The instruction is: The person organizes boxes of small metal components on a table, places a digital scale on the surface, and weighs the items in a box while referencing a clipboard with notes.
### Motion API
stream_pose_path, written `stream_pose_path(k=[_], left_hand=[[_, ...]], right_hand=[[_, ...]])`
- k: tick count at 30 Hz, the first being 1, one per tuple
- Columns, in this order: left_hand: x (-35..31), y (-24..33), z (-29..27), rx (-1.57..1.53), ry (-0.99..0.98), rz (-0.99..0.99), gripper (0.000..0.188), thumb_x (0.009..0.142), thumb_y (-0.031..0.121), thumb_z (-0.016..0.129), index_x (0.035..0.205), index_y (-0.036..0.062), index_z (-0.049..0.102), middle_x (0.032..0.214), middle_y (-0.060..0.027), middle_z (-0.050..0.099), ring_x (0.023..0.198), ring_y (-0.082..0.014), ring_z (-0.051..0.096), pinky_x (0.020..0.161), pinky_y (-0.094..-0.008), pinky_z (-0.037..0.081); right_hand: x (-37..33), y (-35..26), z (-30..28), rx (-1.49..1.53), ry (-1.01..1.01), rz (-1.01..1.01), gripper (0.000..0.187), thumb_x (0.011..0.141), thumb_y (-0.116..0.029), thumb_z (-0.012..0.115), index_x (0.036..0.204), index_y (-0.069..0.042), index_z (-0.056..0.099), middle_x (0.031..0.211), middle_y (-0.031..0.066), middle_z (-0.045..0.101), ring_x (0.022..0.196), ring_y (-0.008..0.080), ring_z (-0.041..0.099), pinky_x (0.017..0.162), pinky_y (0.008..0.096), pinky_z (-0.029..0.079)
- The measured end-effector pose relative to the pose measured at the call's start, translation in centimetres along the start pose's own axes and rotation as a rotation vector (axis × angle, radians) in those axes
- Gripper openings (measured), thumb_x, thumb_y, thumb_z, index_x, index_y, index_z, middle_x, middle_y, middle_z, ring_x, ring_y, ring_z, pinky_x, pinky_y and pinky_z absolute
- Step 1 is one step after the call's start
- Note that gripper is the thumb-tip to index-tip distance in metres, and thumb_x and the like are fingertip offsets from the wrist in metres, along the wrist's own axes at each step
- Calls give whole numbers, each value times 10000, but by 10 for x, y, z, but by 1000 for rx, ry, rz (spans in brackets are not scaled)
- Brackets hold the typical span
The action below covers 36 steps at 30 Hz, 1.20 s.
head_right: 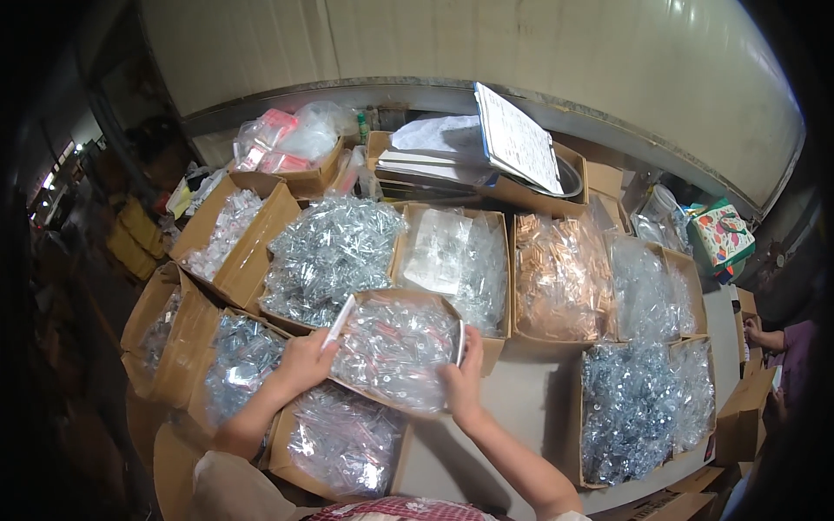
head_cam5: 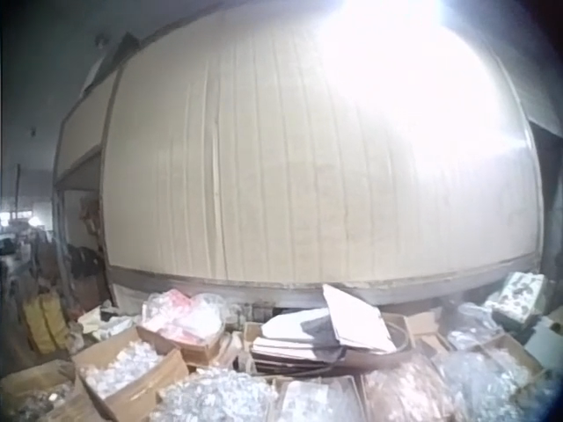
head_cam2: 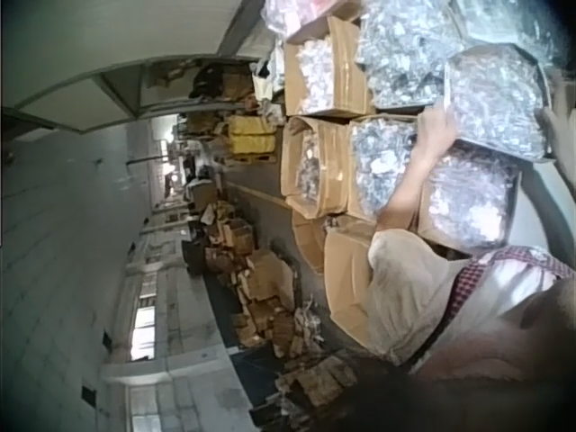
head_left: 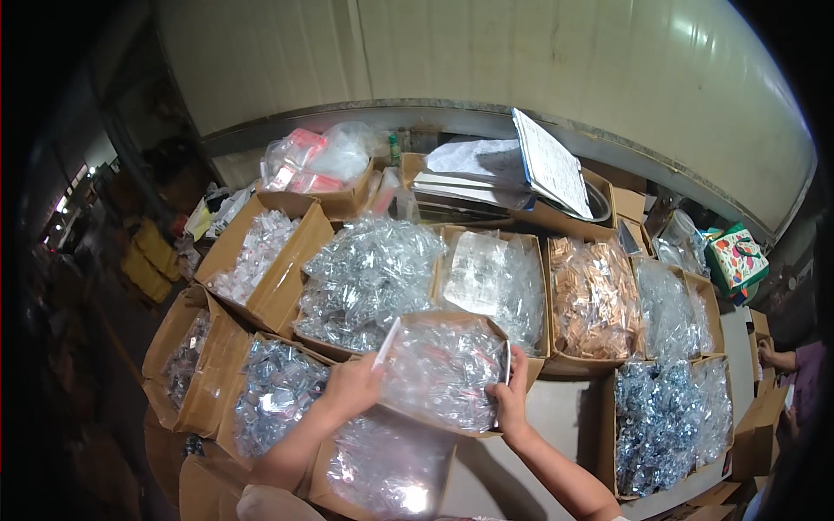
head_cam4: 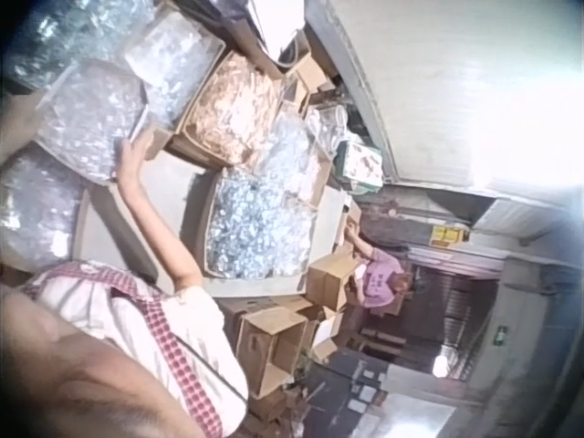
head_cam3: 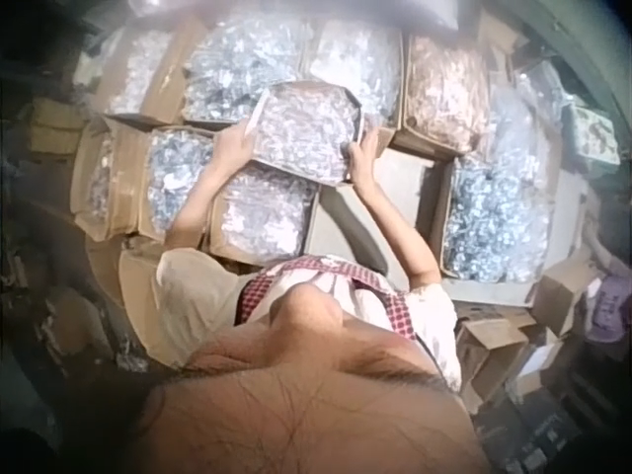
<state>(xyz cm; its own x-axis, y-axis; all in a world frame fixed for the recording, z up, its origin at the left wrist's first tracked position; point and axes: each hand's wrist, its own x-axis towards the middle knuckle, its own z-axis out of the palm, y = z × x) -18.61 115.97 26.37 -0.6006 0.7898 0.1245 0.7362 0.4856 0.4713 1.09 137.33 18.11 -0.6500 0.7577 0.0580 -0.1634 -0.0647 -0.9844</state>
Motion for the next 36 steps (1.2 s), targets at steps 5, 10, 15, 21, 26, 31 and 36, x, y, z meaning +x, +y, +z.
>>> stream_pose_path(k=[5,10,15,21,26,31,36], left_hand=[[18,-30,-49,34,264,-46,168,925,199,579,894,34,579,663,-233,612,639,-446,626,578,-528,484],[15,-34,-62,-57,150,-100,181,927,195,580,1006,37,622,720,-234,631,693,-455,631,604,-514,488],[-9,-7,-47,-285,-3,-171,261,939,212,587,1152,67,623,703,-197,636,661,-361,676,591,-419,520],[-13,-15,-4,-61,-78,-72,335,973,323,552,1146,44,618,774,-213,664,710,-409,659,628,-466,504],[17,-7,-24,-129,-291,-161,289,962,284,503,1081,46,615,818,-255,654,767,-460,636,717,-528,511],[62,-7,-43,173,26,291,571,842,125,670,1382,64,494,1256,-231,586,1069,-350,614,731,-432,546],[118,1,-16,464,-182,560,815,695,61,727,1446,211,449,1430,-253,393,1212,-409,488,817,-455,560]], right_hand=[[21,-15,63,-262,-40,-203,875,690,-79,561,1496,-31,225,1329,191,387,1229,319,406,1100,391,304],[57,-25,75,-51,-166,54,829,776,-118,570,1521,-21,221,1354,222,419,1212,320,447,1055,391,360],[14,-62,30,192,-154,166,904,655,-30,529,1518,-81,264,1388,141,436,1217,242,479,1006,321,405],[-4,-44,15,84,-45,172,802,775,-63,517,1535,-5,266,1482,123,394,1321,217,417,1090,305,332],[0,-39,-8,139,-1,179,747,784,-69,532,1500,20,342,1427,118,471,1264,202,469,1072,301,344],[-18,-45,-28,162,27,216,726,769,-95,526,1473,19,395,1335,102,541,1153,185,523,987,283,396],[-25,-49,-38,74,19,210,736,757,-95,519,1471,30,393,1327,116,548,1153,198,532,991,290,399]])
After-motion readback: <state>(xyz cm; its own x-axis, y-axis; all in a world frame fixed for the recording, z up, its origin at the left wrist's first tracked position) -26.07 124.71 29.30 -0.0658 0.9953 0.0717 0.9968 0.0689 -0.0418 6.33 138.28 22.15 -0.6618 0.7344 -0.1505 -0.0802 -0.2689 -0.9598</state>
